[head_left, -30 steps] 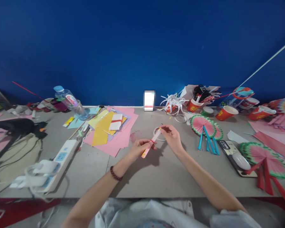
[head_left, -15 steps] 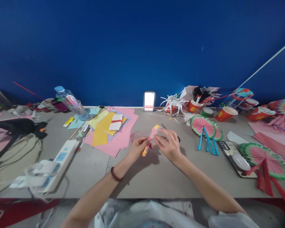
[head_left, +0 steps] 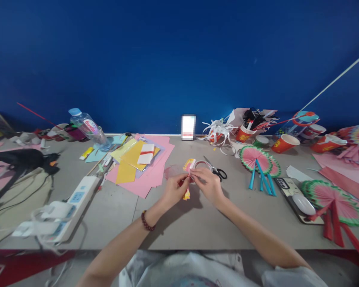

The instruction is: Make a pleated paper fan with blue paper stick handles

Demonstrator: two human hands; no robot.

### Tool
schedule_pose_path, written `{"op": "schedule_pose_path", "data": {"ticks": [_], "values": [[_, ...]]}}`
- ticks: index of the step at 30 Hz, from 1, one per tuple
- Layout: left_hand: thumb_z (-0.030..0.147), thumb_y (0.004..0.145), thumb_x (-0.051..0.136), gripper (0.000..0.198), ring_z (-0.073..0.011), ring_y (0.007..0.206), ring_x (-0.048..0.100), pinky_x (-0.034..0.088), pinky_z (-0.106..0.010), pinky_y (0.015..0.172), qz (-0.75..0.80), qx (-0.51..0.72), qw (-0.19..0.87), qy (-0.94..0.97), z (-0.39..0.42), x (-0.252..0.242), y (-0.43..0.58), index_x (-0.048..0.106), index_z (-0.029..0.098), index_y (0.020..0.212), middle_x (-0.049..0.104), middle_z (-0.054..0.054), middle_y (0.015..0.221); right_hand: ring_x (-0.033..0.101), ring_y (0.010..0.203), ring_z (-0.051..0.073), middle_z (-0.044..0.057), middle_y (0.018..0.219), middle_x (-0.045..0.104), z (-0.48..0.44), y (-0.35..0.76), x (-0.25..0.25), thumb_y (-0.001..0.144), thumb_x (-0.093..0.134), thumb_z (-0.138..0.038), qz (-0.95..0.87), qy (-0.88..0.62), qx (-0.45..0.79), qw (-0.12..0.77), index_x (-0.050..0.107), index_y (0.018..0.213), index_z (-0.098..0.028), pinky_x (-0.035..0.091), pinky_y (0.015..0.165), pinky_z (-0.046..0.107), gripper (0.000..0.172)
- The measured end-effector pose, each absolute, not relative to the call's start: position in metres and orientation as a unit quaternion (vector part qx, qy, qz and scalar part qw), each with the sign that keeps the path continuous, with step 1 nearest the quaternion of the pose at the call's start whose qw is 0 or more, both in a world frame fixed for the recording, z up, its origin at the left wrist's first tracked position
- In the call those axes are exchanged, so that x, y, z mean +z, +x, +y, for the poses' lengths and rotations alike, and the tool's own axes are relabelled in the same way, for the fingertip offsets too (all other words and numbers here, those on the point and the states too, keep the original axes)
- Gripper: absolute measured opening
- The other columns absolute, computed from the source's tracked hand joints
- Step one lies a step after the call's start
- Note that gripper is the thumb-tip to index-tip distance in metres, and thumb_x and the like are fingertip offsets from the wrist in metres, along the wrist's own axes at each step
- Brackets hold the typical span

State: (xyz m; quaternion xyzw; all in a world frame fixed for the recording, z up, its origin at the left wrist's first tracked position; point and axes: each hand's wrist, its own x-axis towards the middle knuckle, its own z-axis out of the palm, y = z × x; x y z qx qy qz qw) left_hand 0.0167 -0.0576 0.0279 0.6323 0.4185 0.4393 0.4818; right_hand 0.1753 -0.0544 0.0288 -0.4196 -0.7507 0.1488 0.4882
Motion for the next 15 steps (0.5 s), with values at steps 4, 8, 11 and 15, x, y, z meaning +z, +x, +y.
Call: {"op": "schedule_pose_path", "data": {"ticks": [4, 8, 11, 15], "values": [[0.042, 0.082, 0.054, 0.028, -0.0164, 0.061, 0.052, 0.042, -0.025, 0.06, 0.423, 0.442, 0.453, 0.649, -0.0579, 0.0291, 0.0157, 0.069, 0.019, 0.074, 0.058, -0.003, 0.058, 0.065, 0.091, 0.021, 0.004, 0.092, 0.072, -0.0546, 0.1756, 0.0319, 0.087, 0.053, -0.022, -0.737, -0.421, 0.192, 0.493, 0.071, 0.095, -0.027, 0.053, 0.084, 0.039, 0.021], [0.039, 0.085, 0.049, 0.03, -0.0141, 0.055, 0.047, 0.037, -0.024, 0.054, 0.429, 0.418, 0.416, 0.684, -0.0572, 0.0292, 0.0151, 0.068, 0.019, 0.073, 0.053, -0.001, 0.054, 0.066, 0.088, 0.021, 0.004, 0.091, 0.072, -0.0549, 0.1766, 0.0343, 0.087, 0.053, -0.023, -0.732, -0.419, 0.22, 0.491, 0.072, 0.093, -0.027, 0.054, 0.079, 0.038, 0.02], [0.038, 0.085, 0.049, 0.028, -0.0137, 0.054, 0.045, 0.035, -0.024, 0.054, 0.418, 0.422, 0.386, 0.706, -0.0567, 0.0303, 0.0137, 0.068, 0.019, 0.074, 0.052, -0.001, 0.054, 0.066, 0.087, 0.021, 0.004, 0.09, 0.072, -0.0549, 0.1772, 0.035, 0.087, 0.053, -0.024, -0.734, -0.422, 0.225, 0.482, 0.072, 0.094, -0.027, 0.054, 0.078, 0.038, 0.021], [0.035, 0.086, 0.047, 0.031, -0.0127, 0.051, 0.041, 0.032, -0.024, 0.052, 0.408, 0.416, 0.336, 0.74, -0.0558, 0.0318, 0.0116, 0.065, 0.019, 0.067, 0.047, 0.0, 0.051, 0.066, 0.085, 0.021, 0.004, 0.089, 0.072, -0.055, 0.1769, 0.0332, 0.088, 0.05, -0.022, -0.745, -0.418, 0.209, 0.476, 0.072, 0.095, -0.026, 0.054, 0.077, 0.037, 0.023]]}}
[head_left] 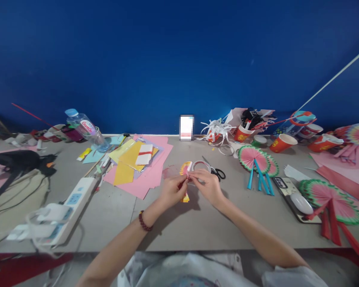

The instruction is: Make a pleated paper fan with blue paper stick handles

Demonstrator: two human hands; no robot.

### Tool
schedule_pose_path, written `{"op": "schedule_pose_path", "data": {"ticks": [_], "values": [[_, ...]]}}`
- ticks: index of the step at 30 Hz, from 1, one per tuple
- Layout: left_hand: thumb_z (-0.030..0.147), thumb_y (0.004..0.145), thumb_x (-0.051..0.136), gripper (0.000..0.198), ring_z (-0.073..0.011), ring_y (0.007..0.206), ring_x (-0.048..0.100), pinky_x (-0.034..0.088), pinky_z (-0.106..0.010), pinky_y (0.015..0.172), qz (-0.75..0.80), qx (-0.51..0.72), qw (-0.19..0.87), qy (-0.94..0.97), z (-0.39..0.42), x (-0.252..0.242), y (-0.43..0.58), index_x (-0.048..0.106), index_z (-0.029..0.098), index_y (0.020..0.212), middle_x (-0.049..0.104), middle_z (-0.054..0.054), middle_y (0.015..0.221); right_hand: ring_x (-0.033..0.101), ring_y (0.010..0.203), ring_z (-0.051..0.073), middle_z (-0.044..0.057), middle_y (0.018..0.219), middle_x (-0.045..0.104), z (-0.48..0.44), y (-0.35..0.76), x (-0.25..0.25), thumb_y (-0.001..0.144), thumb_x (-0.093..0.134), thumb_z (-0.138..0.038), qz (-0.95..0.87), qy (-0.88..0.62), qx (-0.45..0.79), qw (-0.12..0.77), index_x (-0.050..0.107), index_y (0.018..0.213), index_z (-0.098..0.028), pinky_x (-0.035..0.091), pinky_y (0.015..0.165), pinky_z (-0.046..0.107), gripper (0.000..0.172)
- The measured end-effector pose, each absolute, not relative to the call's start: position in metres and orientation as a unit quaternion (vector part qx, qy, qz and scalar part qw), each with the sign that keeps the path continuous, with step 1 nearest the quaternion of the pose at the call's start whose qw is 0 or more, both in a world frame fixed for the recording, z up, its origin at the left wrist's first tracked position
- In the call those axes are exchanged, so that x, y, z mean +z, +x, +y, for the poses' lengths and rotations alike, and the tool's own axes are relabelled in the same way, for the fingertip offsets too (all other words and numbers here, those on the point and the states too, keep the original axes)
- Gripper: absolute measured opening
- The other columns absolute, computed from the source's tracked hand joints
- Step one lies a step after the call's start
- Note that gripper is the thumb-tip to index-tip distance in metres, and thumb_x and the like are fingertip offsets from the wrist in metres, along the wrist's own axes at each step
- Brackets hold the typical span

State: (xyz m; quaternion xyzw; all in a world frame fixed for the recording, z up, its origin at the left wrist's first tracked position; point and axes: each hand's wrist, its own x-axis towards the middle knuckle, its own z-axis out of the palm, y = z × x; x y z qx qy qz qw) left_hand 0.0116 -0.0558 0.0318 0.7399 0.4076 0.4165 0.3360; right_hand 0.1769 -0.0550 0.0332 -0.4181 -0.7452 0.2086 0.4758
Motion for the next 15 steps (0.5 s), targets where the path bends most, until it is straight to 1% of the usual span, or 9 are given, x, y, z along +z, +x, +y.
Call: {"op": "schedule_pose_path", "data": {"ticks": [3, 6, 12, 15], "values": [[0.033, 0.088, 0.044, 0.033, -0.0123, 0.051, 0.039, 0.03, -0.024, 0.052, 0.411, 0.406, 0.319, 0.751, -0.0554, 0.0303, 0.0113, 0.061, 0.019, 0.063, 0.044, 0.0, 0.051, 0.065, 0.085, 0.02, 0.005, 0.089, 0.072, -0.0557, 0.1761, 0.0302, 0.088, 0.048, -0.019, -0.761, -0.404, 0.177, 0.476, 0.07, 0.098, -0.026, 0.054, 0.079, 0.038, 0.025], [0.035, 0.088, 0.044, 0.035, -0.0127, 0.053, 0.04, 0.031, -0.024, 0.053, 0.415, 0.409, 0.33, 0.742, -0.0555, 0.0279, 0.0122, 0.059, 0.019, 0.06, 0.044, 0.0, 0.052, 0.064, 0.087, 0.02, 0.006, 0.091, 0.071, -0.0568, 0.1752, 0.0279, 0.089, 0.047, -0.017, -0.773, -0.391, 0.146, 0.477, 0.068, 0.102, -0.025, 0.053, 0.079, 0.038, 0.026], [0.049, 0.082, 0.051, 0.039, -0.0119, 0.053, 0.037, 0.031, -0.023, 0.051, 0.429, 0.426, 0.427, 0.672, -0.0574, 0.0286, 0.016, 0.062, 0.017, 0.062, 0.042, 0.001, 0.052, 0.063, 0.084, 0.02, 0.006, 0.088, 0.069, -0.0586, 0.1743, 0.0301, 0.089, 0.046, -0.017, -0.774, -0.398, 0.126, 0.477, 0.067, 0.1, -0.025, 0.053, 0.077, 0.037, 0.025], [0.051, 0.081, 0.053, 0.04, -0.0108, 0.051, 0.037, 0.03, -0.022, 0.049, 0.433, 0.42, 0.463, 0.649, -0.058, 0.0289, 0.0178, 0.064, 0.017, 0.064, 0.043, 0.002, 0.05, 0.062, 0.081, 0.02, 0.005, 0.084, 0.068, -0.0583, 0.1753, 0.0322, 0.089, 0.046, -0.018, -0.771, -0.413, 0.127, 0.469, 0.067, 0.095, -0.024, 0.052, 0.075, 0.036, 0.023]]}}
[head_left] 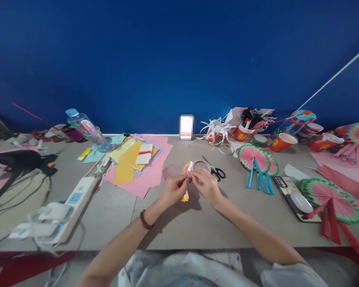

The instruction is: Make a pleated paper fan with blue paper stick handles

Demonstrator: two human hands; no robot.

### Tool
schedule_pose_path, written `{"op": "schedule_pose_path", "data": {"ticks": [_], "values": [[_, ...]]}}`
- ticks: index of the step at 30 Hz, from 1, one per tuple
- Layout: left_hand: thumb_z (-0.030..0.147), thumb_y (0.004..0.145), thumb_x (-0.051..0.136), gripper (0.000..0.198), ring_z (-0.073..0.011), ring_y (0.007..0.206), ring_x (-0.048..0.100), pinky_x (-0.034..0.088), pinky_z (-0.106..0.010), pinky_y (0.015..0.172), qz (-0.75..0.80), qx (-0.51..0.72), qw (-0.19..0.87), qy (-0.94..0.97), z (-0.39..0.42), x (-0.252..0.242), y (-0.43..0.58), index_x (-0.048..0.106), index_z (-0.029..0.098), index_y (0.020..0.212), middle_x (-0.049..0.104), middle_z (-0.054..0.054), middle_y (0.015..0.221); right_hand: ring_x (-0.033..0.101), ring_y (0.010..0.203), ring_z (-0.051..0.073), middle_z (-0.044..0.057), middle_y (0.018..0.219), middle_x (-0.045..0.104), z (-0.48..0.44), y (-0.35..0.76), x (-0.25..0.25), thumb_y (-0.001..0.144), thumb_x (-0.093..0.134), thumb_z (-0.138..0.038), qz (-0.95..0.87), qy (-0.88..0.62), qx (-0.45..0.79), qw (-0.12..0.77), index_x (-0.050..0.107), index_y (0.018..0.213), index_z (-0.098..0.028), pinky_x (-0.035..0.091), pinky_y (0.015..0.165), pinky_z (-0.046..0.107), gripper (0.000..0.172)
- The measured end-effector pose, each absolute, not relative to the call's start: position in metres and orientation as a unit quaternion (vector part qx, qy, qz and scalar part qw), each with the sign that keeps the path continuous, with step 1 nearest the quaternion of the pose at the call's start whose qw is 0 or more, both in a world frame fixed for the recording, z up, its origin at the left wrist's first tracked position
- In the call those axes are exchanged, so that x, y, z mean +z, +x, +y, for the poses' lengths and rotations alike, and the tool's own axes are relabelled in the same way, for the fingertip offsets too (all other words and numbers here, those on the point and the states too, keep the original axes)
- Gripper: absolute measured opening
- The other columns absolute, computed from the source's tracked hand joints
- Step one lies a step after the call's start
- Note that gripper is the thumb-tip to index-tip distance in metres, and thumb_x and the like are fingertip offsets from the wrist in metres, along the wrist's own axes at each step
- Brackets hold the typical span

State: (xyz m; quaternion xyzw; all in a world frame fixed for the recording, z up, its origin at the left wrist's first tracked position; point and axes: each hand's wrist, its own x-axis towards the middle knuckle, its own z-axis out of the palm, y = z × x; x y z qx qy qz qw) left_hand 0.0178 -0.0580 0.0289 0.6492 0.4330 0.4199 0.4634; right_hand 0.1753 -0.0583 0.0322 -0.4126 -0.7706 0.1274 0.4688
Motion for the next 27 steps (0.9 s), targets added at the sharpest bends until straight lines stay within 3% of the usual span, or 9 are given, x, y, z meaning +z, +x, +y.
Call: {"op": "schedule_pose_path", "data": {"ticks": [8, 18, 23, 27], "values": [[0.041, 0.087, 0.048, 0.033, -0.0158, 0.067, 0.056, 0.043, -0.025, 0.063, 0.419, 0.432, 0.483, 0.636, -0.0554, 0.0238, 0.0176, 0.071, 0.017, 0.088, 0.064, -0.003, 0.07, 0.064, 0.087, 0.019, 0.004, 0.091, 0.07, -0.0545, 0.1757, 0.0345, 0.087, 0.051, -0.018, -0.758, -0.405, 0.16, 0.486, 0.068, 0.098, -0.025, 0.052, 0.08, 0.036, 0.021], [0.039, 0.085, 0.049, 0.033, -0.011, 0.053, 0.047, 0.036, -0.022, 0.051, 0.43, 0.437, 0.465, 0.639, -0.0586, 0.0273, 0.0204, 0.067, 0.014, 0.073, 0.054, 0.001, 0.055, 0.065, 0.089, 0.02, 0.006, 0.093, 0.071, -0.0555, 0.175, 0.0273, 0.086, 0.051, -0.012, -0.784, -0.372, 0.069, 0.492, 0.066, 0.103, -0.023, 0.053, 0.082, 0.037, 0.025], [0.041, 0.082, 0.054, 0.033, -0.0141, 0.062, 0.056, 0.042, -0.022, 0.057, 0.435, 0.442, 0.475, 0.624, -0.0592, 0.0276, 0.0236, 0.069, 0.013, 0.074, 0.063, -0.001, 0.063, 0.064, 0.086, 0.02, 0.007, 0.088, 0.07, -0.0542, 0.1751, 0.0263, 0.085, 0.049, -0.01, -0.799, -0.36, 0.0, 0.482, 0.064, 0.098, -0.02, 0.053, 0.078, 0.036, 0.022], [0.042, 0.079, 0.057, 0.032, -0.0189, 0.073, 0.063, 0.048, -0.026, 0.068, 0.436, 0.451, 0.509, 0.59, -0.0558, 0.0236, 0.0253, 0.071, 0.013, 0.08, 0.07, -0.003, 0.073, 0.063, 0.085, 0.02, 0.005, 0.086, 0.068, -0.0536, 0.1766, 0.0275, 0.087, 0.048, -0.014, -0.785, -0.392, 0.049, 0.478, 0.063, 0.092, -0.022, 0.051, 0.077, 0.036, 0.017]]}}
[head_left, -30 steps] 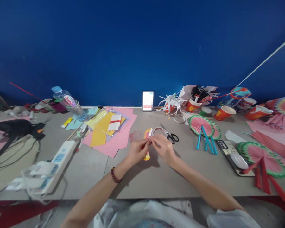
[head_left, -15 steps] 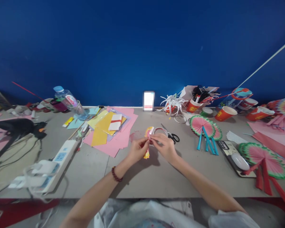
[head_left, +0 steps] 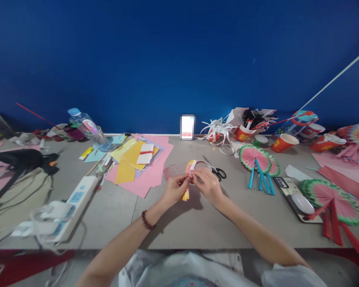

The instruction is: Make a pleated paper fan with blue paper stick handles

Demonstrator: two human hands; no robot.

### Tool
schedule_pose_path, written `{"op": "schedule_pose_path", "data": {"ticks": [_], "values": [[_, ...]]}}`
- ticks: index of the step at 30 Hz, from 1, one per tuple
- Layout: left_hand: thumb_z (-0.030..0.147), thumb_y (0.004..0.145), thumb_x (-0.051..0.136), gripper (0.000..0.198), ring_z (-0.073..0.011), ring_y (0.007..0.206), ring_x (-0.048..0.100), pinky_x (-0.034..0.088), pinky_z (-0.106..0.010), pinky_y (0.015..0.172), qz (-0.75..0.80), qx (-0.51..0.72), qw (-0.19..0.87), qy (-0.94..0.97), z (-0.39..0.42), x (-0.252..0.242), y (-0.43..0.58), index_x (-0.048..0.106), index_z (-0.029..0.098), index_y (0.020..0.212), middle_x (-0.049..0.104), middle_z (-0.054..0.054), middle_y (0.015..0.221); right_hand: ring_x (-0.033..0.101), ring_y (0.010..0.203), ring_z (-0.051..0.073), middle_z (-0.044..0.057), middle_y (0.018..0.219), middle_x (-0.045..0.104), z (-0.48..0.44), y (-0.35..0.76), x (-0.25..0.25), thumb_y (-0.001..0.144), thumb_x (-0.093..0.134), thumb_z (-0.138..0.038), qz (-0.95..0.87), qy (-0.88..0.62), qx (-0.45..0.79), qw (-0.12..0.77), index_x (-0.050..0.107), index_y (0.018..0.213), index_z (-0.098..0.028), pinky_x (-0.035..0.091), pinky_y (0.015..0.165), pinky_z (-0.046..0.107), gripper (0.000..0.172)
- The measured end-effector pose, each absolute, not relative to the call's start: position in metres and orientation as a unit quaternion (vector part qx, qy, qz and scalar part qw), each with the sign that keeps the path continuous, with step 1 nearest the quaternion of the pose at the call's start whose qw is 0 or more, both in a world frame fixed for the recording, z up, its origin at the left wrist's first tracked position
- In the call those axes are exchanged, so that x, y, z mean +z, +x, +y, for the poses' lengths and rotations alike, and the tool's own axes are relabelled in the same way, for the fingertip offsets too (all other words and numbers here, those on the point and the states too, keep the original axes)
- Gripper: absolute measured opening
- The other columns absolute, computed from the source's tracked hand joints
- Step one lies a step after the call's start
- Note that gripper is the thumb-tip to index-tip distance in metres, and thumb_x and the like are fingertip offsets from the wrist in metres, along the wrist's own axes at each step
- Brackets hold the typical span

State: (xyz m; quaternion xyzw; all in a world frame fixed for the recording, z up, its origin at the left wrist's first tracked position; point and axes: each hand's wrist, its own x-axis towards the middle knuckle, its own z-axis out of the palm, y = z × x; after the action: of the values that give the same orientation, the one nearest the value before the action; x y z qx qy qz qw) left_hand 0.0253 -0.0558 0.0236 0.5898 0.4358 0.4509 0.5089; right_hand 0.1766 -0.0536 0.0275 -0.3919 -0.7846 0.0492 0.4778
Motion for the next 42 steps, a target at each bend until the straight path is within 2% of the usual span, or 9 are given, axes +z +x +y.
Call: {"op": "schedule_pose_path", "data": {"ticks": [7, 12, 16, 20, 23, 26, 28, 33, 42], "values": [[0.045, 0.076, 0.061, 0.033, -0.022, 0.08, 0.067, 0.05, -0.032, 0.077, 0.426, 0.434, 0.605, 0.514, -0.049, 0.019, 0.021, 0.071, 0.014, 0.083, 0.074, -0.01, 0.083, 0.061, 0.074, 0.017, 0.004, 0.079, 0.066, -0.041, 0.19, 0.036, 0.083, 0.053, -0.027, -0.642, -0.503, 0.225, 0.534, 0.061, 0.081, -0.021, 0.049, 0.069, 0.03, 0.011], [0.045, 0.073, 0.065, 0.034, -0.0211, 0.077, 0.066, 0.049, -0.03, 0.071, 0.432, 0.43, 0.625, 0.488, -0.049, 0.024, 0.02, 0.071, 0.013, 0.082, 0.073, -0.01, 0.082, 0.056, 0.055, 0.012, -0.002, 0.059, 0.06, -0.02, 0.212, 0.042, 0.073, 0.064, -0.037, -0.439, -0.496, 0.436, 0.61, 0.06, 0.077, -0.019, 0.046, 0.056, 0.024, 0.019], [0.043, 0.073, 0.065, 0.033, -0.0202, 0.074, 0.066, 0.047, -0.028, 0.064, 0.426, 0.429, 0.644, 0.469, -0.048, 0.024, 0.019, 0.07, 0.012, 0.085, 0.073, -0.011, 0.081, 0.056, 0.053, 0.009, -0.002, 0.064, 0.061, -0.001, 0.241, 0.05, 0.061, 0.074, -0.033, -0.297, -0.441, 0.518, 0.67, 0.058, 0.07, -0.019, 0.048, 0.052, 0.022, 0.023], [0.041, 0.073, 0.064, 0.033, -0.0184, 0.072, 0.065, 0.047, -0.028, 0.066, 0.415, 0.44, 0.652, 0.458, -0.046, 0.022, 0.017, 0.07, 0.013, 0.089, 0.073, -0.01, 0.082, 0.056, 0.052, 0.009, -0.002, 0.065, 0.063, 0.023, 0.274, 0.065, 0.066, 0.07, -0.029, -0.268, -0.467, 0.422, 0.729, 0.058, 0.072, -0.018, 0.046, 0.048, 0.022, 0.017], [0.042, 0.073, 0.065, 0.033, -0.0187, 0.073, 0.064, 0.048, -0.029, 0.069, 0.411, 0.443, 0.654, 0.455, -0.046, 0.022, 0.017, 0.07, 0.012, 0.088, 0.072, -0.01, 0.081, 0.054, 0.049, 0.011, 0.0, 0.062, 0.062, 0.042, 0.292, 0.082, 0.074, 0.062, -0.029, -0.34, -0.529, 0.218, 0.746, 0.06, 0.075, -0.016, 0.043, 0.047, 0.024, 0.013], [0.041, 0.074, 0.065, 0.032, -0.019, 0.074, 0.064, 0.048, -0.03, 0.071, 0.415, 0.435, 0.658, 0.454, -0.047, 0.022, 0.018, 0.07, 0.012, 0.085, 0.072, -0.01, 0.079, 0.06, 0.064, 0.016, 0.006, 0.077, 0.066, 0.063, 0.299, 0.096, 0.081, 0.055, -0.031, -0.472, -0.566, -0.04, 0.674, 0.064, 0.084, -0.016, 0.047, 0.062, 0.031, 0.018], [0.041, 0.074, 0.065, 0.032, -0.0191, 0.073, 0.064, 0.048, -0.031, 0.072, 0.419, 0.433, 0.657, 0.453, -0.047, 0.022, 0.018, 0.07, 0.012, 0.084, 0.072, -0.01, 0.078, 0.06, 0.083, 0.021, 0.009, 0.091, 0.068, 0.079, 0.3, 0.098, 0.084, 0.05, -0.026, -0.565, -0.589, -0.141, 0.561, 0.066, 0.086, -0.017, 0.044, 0.077, 0.034, 0.019], [0.043, 0.073, 0.065, 0.033, -0.0198, 0.074, 0.064, 0.049, -0.033, 0.073, 0.42, 0.435, 0.65, 0.46, -0.046, 0.019, 0.017, 0.07, 0.012, 0.084, 0.071, -0.01, 0.078, 0.05, 0.09, 0.025, 0.014, 0.088, 0.068, 0.118, 0.303, 0.082, 0.082, 0.05, -0.017, -0.708, -0.641, -0.092, 0.283, 0.07, 0.083, -0.014, 0.034, 0.08, 0.036, 0.02], [0.041, 0.074, 0.065, 0.031, -0.0191, 0.074, 0.063, 0.047, -0.031, 0.071, 0.402, 0.433, 0.666, 0.455, -0.047, 0.021, 0.017, 0.069, 0.013, 0.084, 0.071, -0.009, 0.078, 0.052, 0.086, 0.02, 0.012, 0.09, 0.067, 0.137, 0.314, 0.075, 0.079, 0.045, -0.015, -0.678, -0.649, -0.068, 0.339, 0.071, 0.081, -0.013, 0.037, 0.082, 0.033, 0.026]]}}
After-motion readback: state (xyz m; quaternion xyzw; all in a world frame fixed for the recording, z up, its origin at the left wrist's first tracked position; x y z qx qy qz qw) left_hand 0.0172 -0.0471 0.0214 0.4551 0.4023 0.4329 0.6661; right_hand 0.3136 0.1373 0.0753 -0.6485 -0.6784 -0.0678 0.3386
